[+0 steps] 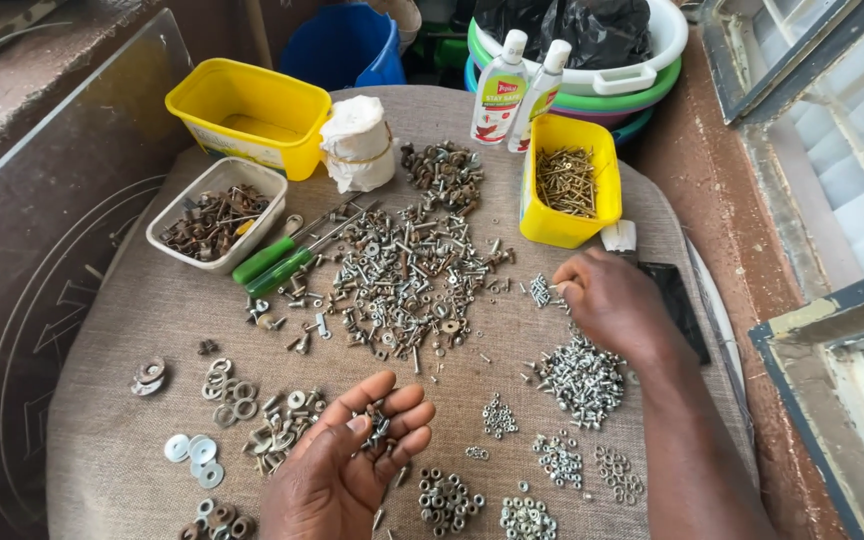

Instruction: The person sorts a mixed pile of metal fasteners on a table, picking up individual screws and washers by hand and placing them into separate small piles. The hands repeatedly reach into the central pile, separate items, and move them to the left or right.

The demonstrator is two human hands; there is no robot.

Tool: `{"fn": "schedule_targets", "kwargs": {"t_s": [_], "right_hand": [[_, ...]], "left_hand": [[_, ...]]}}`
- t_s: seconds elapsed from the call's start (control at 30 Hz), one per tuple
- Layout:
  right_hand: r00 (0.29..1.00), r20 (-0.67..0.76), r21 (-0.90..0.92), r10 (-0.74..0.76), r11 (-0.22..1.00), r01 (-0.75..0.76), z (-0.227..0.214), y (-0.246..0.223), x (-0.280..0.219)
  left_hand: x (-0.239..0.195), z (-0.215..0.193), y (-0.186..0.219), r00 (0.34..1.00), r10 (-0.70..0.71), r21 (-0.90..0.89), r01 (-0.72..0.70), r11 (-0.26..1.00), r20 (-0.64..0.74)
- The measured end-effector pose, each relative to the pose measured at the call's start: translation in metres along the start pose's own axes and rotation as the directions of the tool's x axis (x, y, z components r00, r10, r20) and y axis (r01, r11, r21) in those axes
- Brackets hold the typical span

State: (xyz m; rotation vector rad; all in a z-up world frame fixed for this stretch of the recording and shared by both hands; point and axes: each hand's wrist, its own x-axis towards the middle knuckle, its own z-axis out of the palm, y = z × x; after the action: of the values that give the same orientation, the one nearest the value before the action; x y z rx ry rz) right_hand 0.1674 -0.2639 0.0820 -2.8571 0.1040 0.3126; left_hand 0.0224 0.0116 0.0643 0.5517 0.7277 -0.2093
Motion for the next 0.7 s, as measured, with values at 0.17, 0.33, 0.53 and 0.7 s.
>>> {"fn": "schedule_targets", "kwargs": {"t_s": [0.17,0.33,0.53,0.7], "right_hand": [[0.988,-0.095,-0.082,-0.122,0.990,0.115,0.028,0.021,0.026],[0.982,-0.108,-0.076,-0.157,0.986,0.149,0.021,0.002,0.026],[0.951,-0.104,-0.094,-0.291,0.955,0.282,0.030,-0.030,0.035],[0.983,0.096,-0.145,-0.159,0.974,0.172,0.037,-0.058,0.038]], "left_hand": [[0.015,-0.015,-0.008,1.000,-0.010,-0.033,0.011,0.999,0.027],[0.025,-0.024,-0.011,0.999,-0.012,-0.049,0.014,0.999,0.038],[0.027,-0.022,-0.013,0.995,-0.093,-0.050,0.096,0.994,0.045],[0.044,-0.041,-0.017,0.983,-0.130,-0.064,0.140,0.988,0.129]]}}
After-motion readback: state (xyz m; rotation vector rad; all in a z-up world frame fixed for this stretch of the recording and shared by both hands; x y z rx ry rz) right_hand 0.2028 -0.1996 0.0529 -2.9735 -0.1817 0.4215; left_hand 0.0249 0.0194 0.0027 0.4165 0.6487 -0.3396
